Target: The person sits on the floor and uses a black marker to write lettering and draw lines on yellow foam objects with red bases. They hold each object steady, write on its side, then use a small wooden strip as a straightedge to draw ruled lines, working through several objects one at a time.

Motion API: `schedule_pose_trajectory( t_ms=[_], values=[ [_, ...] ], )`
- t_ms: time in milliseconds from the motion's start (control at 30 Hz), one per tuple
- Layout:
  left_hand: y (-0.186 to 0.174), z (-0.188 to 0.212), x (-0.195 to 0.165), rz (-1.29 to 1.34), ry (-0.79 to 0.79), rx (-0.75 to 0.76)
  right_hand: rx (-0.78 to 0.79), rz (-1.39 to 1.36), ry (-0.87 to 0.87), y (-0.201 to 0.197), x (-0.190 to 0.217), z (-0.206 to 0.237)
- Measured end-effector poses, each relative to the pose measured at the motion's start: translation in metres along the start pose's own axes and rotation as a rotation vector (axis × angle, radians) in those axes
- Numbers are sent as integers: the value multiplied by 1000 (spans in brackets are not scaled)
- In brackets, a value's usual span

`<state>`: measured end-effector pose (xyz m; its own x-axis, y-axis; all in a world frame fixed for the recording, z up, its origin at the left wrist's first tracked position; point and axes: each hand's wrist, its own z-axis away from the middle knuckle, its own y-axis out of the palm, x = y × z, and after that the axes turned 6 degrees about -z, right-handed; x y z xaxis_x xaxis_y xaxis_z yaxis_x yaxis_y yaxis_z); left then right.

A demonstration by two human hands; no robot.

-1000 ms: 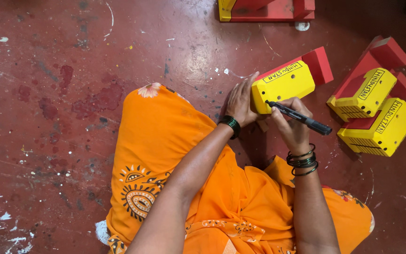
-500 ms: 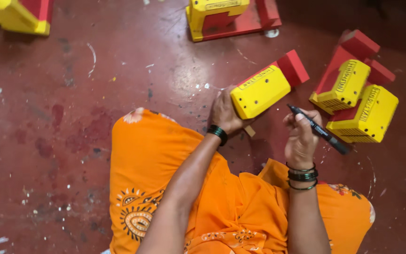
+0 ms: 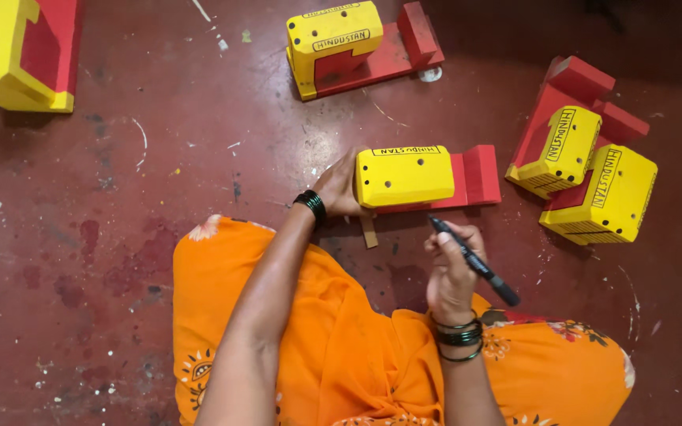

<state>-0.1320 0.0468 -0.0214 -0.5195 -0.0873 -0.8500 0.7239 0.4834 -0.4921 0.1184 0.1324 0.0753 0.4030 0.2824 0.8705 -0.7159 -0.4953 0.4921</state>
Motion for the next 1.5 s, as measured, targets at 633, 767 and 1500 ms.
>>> schedule_pose_trajectory(
  t_ms=[633,767,1500],
  values=[
    [34,18,-6,-78,-50,-293,-3,718,-280,50,-18,16],
    [46,21,-7,-117,-73,-310,29,817,-294,54,-14,21],
    [61,31,-9,-91,-93,-325,95,943,-346,61,-18,17]
  ],
)
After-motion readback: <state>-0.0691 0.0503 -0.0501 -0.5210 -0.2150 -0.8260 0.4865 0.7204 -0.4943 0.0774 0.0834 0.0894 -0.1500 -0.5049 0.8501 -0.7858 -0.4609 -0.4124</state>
